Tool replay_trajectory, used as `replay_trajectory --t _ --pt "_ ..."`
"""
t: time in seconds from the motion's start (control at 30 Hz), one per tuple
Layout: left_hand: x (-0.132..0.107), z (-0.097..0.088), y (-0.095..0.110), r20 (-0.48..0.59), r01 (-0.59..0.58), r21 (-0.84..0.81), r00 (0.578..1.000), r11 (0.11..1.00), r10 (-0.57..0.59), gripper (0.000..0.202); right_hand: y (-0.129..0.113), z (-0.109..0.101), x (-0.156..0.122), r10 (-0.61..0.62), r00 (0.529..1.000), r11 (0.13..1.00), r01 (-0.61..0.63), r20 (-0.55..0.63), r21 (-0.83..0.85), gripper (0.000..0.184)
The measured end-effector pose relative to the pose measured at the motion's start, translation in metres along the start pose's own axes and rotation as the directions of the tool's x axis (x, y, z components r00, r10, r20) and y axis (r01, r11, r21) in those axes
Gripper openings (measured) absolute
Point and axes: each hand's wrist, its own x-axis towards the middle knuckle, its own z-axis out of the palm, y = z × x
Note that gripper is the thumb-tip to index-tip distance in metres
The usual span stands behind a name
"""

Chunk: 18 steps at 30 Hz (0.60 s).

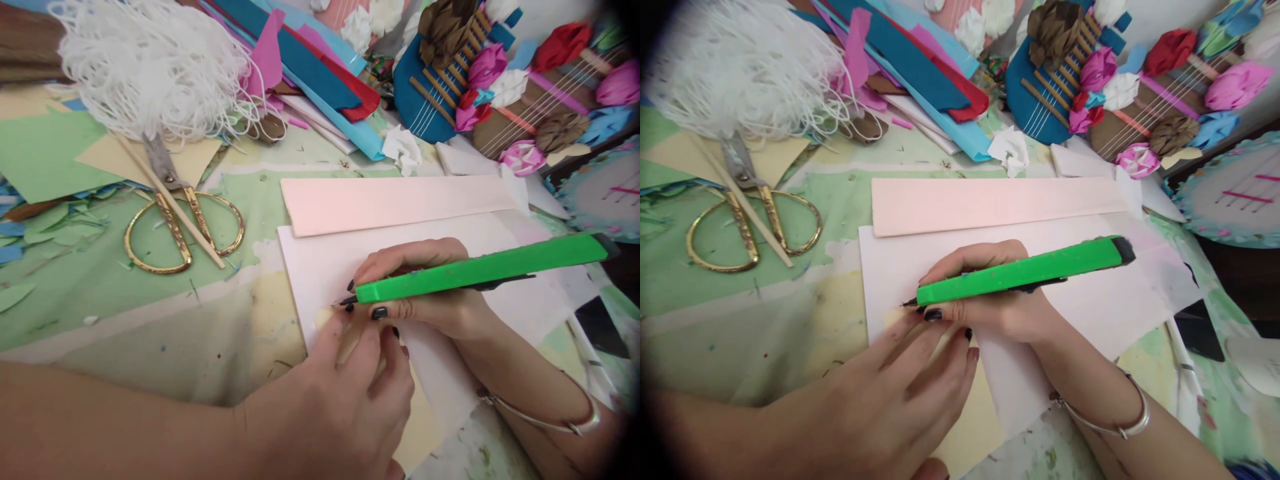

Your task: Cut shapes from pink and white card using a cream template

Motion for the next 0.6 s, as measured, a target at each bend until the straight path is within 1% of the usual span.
replay_trajectory --t 0.2,0.6 --pt "0.0002 -0.0004 -0.0011 0.003 0.008 -0.012 1.000 1.000 -0.008 0.049 0.0006 0.0003 0.0000 0.009 1.000 1.000 -0.009 -0.012 -0.012 0.021" --pt "0.0014 0.0010 -0.0007 -0.021 0.003 -0.007 1.000 1.000 -0.003 0.050 -0.0013 0.0002 0.0003 0.016 0.999 1.000 -0.017 -0.043 -0.012 0.018"
